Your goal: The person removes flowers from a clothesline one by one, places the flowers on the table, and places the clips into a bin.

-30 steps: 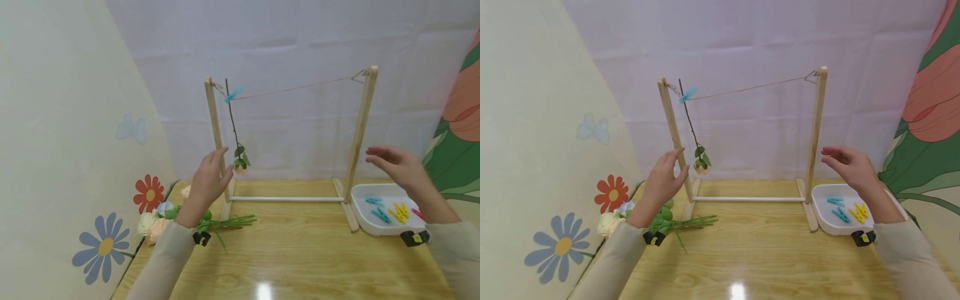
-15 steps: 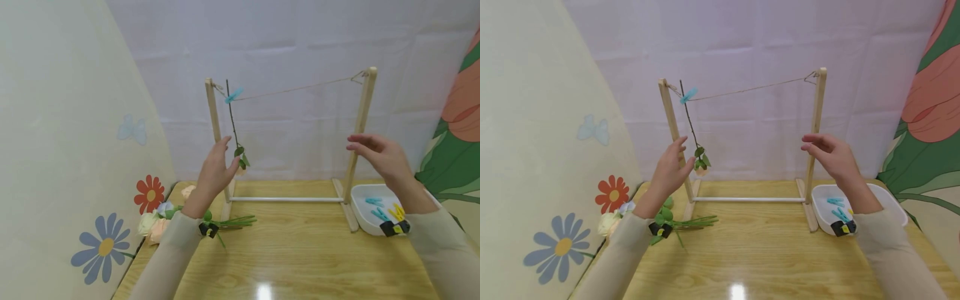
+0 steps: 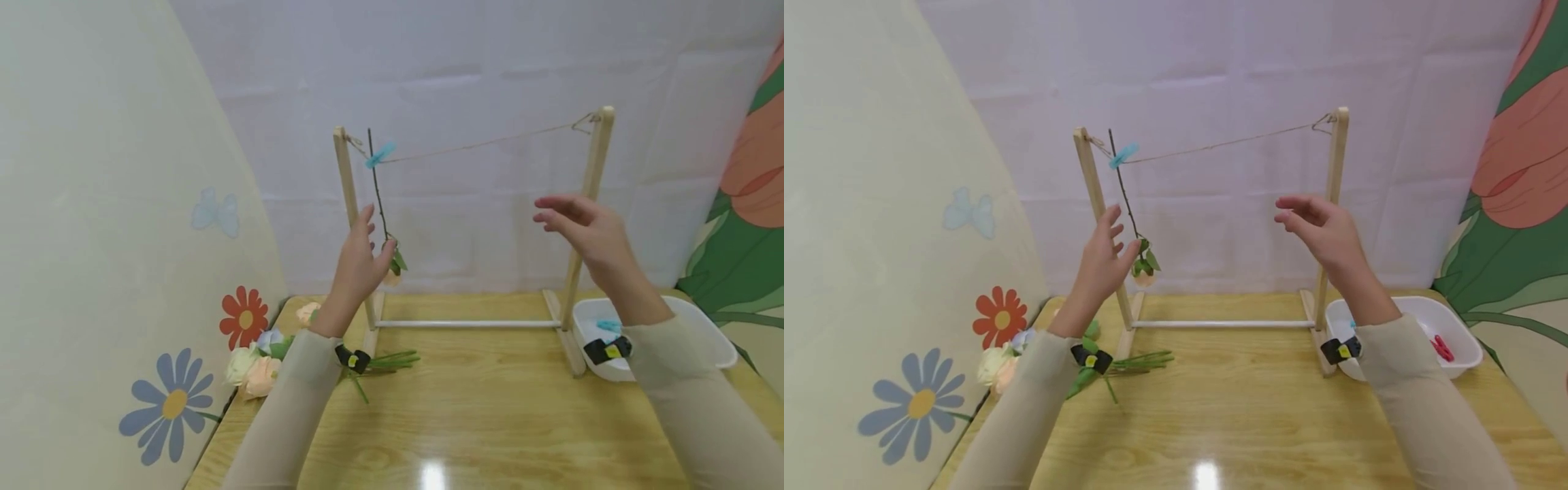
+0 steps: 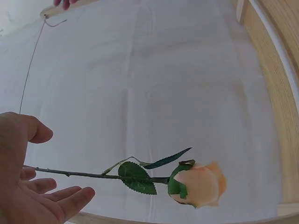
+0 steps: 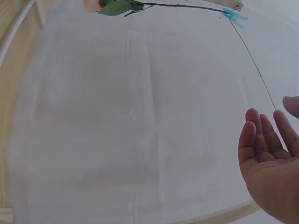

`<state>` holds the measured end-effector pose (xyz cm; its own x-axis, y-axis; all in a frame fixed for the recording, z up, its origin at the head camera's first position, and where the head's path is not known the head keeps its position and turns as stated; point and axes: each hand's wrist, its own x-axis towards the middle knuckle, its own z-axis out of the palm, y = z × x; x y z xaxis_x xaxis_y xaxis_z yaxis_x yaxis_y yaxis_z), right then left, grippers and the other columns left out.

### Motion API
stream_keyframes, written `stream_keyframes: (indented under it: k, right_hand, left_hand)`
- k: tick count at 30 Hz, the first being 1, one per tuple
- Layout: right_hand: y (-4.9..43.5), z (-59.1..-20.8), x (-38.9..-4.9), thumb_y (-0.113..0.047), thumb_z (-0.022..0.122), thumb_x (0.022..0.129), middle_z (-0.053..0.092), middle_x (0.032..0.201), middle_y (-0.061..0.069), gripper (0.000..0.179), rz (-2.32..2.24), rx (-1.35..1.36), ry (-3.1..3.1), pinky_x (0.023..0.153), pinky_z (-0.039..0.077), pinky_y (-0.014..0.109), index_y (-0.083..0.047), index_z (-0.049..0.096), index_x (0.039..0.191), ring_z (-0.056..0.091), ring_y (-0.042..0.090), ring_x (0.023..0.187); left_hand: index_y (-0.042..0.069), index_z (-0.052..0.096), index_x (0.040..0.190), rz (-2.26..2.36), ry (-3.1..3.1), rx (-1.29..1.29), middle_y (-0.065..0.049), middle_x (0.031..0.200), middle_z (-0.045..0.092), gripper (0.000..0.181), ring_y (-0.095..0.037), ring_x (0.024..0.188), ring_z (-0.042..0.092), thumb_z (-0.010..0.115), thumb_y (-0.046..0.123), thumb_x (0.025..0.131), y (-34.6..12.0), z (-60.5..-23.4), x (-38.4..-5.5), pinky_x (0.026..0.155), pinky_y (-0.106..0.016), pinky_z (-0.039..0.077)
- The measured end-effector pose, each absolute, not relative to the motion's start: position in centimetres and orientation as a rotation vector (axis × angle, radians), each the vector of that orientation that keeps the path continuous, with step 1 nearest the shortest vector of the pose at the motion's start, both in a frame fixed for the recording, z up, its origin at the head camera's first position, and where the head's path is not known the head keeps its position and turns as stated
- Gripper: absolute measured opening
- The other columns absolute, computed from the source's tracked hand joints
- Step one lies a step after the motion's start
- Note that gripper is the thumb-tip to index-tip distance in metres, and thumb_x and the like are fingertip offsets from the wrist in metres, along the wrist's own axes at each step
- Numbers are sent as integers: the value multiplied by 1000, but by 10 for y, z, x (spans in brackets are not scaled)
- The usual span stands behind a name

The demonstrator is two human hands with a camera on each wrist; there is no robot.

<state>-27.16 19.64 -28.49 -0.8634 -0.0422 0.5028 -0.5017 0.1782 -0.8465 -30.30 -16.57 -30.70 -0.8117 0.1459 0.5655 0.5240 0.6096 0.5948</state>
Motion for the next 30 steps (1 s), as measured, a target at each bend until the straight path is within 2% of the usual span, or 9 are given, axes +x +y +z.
stream_keyframes:
  k: [4, 8, 16, 25, 30]
  right_hand:
    - [186, -277, -276, -21, 68, 98, 71, 110, -3, 32, 1787, 543, -2037, 86, 54, 17, -2, 67, 124, 67, 13, 100]
    - [176, -272, -281, -16, 68, 98, 70, 110, 0, 30, 1823, 614, -1987, 87, 54, 19, 0, 67, 123, 66, 16, 101]
    - [159, -263, -289, -7, 67, 97, 71, 108, -1, 22, 1927, 725, -1893, 84, 55, 20, 2, 68, 118, 68, 12, 95]
    - [131, -243, -297, -5, 67, 96, 70, 107, 0, 24, 1946, 705, -1947, 85, 54, 21, 2, 68, 119, 66, 13, 95]
    - [112, -230, -304, -5, 67, 96, 71, 103, 0, 25, 1924, 727, -1956, 83, 54, 23, 5, 67, 119, 66, 14, 93]
  left_hand:
    - [8, 18, 161, -1203, -2341, -514, -14, 166, 24, 73, -36, 145, 38, 58, 18, 101, -161, -304, -310, 110, -47, 45]
    - [9, 18, 162, -1225, -2308, -492, -15, 165, 27, 74, -38, 145, 38, 59, 16, 101, -157, -303, -315, 111, -48, 44]
    - [3, 24, 158, -1331, -2187, -423, -24, 153, 43, 73, -42, 134, 50, 61, 6, 96, -151, -303, -326, 107, -53, 47]
    - [2, 38, 150, -1463, -2107, -421, -23, 136, 55, 60, -35, 123, 60, 56, -8, 94, -152, -303, -332, 101, -42, 53]
    - [1, 40, 148, -1507, -2067, -484, -23, 129, 57, 58, -34, 116, 63, 56, -11, 94, -151, -303, -333, 97, -43, 55]
